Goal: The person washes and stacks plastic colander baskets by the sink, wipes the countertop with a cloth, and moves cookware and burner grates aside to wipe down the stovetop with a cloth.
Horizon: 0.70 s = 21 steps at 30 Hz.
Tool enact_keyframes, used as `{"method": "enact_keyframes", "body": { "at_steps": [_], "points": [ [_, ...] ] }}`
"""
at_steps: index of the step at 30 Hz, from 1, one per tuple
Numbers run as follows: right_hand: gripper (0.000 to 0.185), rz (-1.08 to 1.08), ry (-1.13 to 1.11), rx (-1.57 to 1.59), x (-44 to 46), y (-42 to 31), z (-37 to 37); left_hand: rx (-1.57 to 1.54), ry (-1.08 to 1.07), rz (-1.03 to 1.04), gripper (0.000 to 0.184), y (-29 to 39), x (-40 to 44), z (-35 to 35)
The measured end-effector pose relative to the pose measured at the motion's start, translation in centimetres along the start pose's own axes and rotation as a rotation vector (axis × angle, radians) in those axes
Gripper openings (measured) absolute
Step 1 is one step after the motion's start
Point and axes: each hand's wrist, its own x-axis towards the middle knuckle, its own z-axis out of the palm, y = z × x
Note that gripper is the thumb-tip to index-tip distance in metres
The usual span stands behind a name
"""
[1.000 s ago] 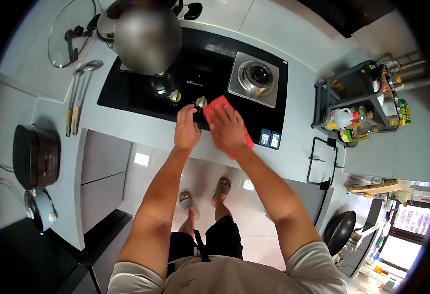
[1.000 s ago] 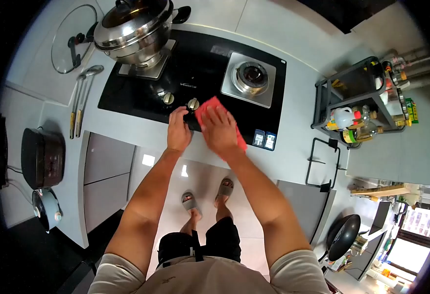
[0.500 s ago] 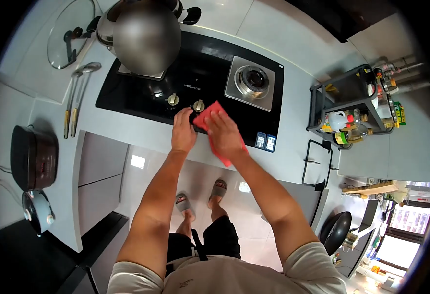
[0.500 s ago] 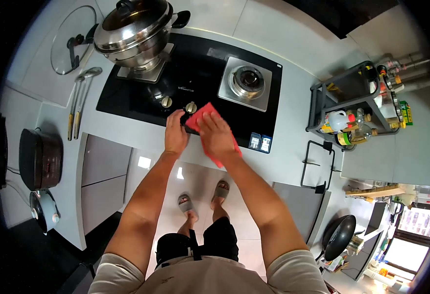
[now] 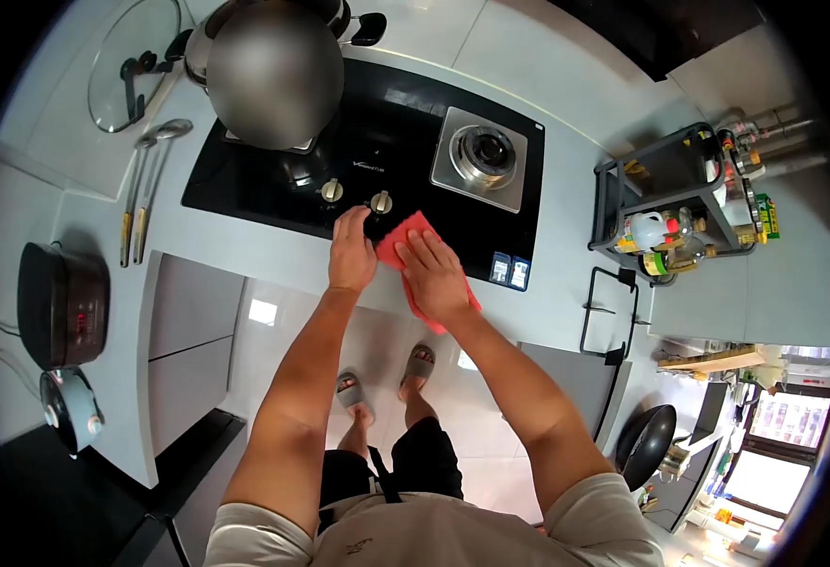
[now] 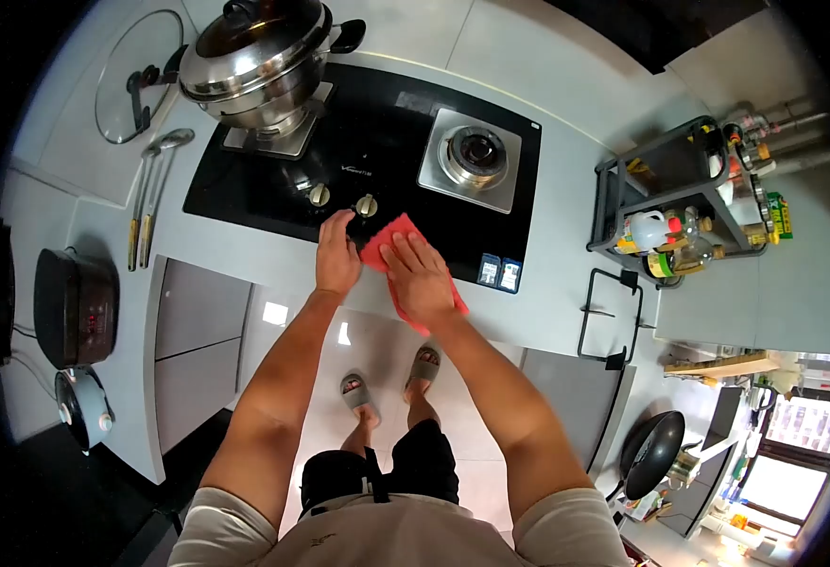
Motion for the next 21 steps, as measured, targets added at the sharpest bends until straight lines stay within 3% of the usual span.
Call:
{"method": "enact_keyframes", "body": {
  "at_steps": [7,12,16,19,21],
  "points": [
    [0.047,0.252,0.072,-0.066,6.3,1.4,2.1,-0.02,0.0,-0.003,0.059,0.2,0.0,-0.4],
    [0.043,0.072,0.053,-0.076,3.2,-1.2,0.8,-0.006,-0.012,0.009,0.057,-0.2,0.1,0.0],
    [0.045,0.139,0.122,0.047,1.2,-2.2,0.6,0.063,-0.053,0.085,0.061,-0.8,-0.1,-1.3],
    [0.044,0.218,0.176,-0.058,3.0,-5.0,2.3,0.194,-0.055,0.091,0.061,-3.0,-0.3,-4.0],
    [0.047,0.162,0.168,-0.019,4.9,-7.1,3.7,0.133,-0.033,0.038,0.059,-3.2,-0.1,-4.3]
  ]
}}
